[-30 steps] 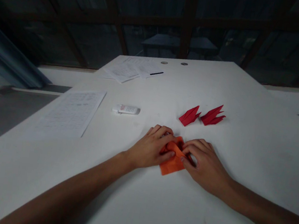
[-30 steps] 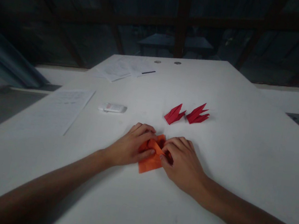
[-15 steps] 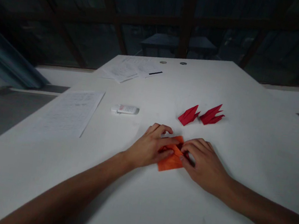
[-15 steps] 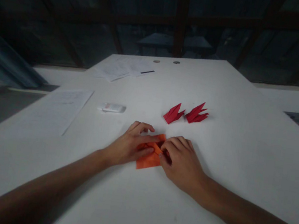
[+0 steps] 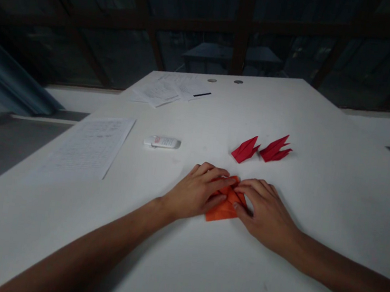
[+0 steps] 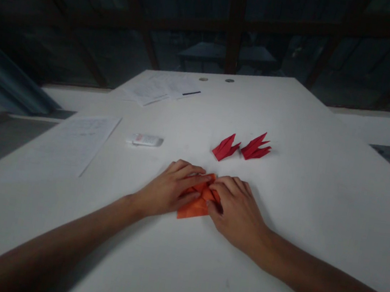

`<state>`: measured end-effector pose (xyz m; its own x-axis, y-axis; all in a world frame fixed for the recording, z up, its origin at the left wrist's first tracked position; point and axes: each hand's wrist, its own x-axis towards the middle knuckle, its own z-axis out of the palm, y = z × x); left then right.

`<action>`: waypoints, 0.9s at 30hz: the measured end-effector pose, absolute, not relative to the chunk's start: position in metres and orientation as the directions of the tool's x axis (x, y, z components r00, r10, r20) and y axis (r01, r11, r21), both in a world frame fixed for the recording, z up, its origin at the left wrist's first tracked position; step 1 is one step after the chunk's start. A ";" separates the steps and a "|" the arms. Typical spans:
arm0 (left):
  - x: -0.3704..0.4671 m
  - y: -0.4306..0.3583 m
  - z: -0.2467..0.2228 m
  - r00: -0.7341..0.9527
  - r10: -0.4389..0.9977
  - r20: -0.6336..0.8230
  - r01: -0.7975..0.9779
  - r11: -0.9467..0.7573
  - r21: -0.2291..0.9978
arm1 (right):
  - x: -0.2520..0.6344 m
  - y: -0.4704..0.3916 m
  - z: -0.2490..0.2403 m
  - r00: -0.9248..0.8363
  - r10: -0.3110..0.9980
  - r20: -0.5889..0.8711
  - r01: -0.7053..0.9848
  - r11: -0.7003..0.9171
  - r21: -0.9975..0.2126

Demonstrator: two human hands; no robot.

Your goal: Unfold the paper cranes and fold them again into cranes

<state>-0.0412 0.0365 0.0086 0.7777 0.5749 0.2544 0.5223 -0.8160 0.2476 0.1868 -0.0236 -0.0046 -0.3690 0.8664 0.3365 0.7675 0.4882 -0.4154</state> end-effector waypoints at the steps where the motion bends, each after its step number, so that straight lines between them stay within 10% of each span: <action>1: -0.041 0.037 0.009 0.782 0.576 0.236 0.524 -0.814 0.251 | 0.187 -0.024 -0.004 -0.371 0.866 0.335 0.769 0.488 -0.413; 27: -0.040 0.038 0.010 0.738 0.639 0.220 0.525 -0.747 0.408 | 0.186 -0.027 0.001 -0.429 0.851 0.303 0.772 0.520 -0.367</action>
